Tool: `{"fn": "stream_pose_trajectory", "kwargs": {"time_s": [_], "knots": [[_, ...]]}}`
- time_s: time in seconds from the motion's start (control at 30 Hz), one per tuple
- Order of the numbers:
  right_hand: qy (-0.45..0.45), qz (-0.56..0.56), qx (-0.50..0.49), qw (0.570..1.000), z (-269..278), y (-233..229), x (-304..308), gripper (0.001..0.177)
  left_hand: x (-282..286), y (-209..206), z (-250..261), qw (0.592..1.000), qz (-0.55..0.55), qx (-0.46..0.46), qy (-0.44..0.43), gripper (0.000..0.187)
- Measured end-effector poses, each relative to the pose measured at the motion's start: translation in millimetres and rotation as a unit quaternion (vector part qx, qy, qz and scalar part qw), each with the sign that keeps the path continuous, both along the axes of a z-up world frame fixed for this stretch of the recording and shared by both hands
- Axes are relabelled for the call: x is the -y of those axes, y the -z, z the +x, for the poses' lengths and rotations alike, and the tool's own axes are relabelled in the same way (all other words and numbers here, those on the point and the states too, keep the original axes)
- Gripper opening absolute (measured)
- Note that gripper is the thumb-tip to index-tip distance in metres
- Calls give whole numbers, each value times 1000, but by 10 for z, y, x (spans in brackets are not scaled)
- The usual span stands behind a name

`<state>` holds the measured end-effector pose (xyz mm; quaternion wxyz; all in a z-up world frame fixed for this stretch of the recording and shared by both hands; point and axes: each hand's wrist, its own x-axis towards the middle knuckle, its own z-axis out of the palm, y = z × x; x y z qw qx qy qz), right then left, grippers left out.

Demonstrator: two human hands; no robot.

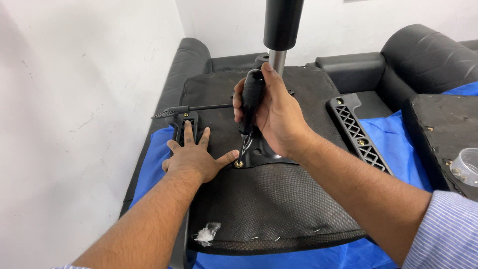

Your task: The person uses a screwdriver to tighten screws into a black metal base attached to a vertical pole on an overturned chair. The person holds the base steady with one hand while turning the screwdriver with the other to secure the assembly.

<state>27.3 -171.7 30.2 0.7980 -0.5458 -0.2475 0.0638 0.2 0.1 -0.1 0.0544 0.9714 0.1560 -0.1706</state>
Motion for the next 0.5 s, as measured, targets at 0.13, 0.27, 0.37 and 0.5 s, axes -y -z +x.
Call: {"fn": "stream_pose_trajectory", "kwargs": {"time_s": [0.13,0.27,0.37,0.5], "knots": [[4,1,31,1000,4,52,-23,58,-9,8,0,1000,4,-4,4,110],[11,-22,11,1000,5,24,-24,58,-1,4,8,1000,4,-2,2,110],[18,-28,15,999,-2,-23,-8,56,-1,7,11,1000,5,-1,-1,109],[11,-10,4,1000,-24,-26,-9,52,0,10,11,1000,7,-6,1,109]]}}
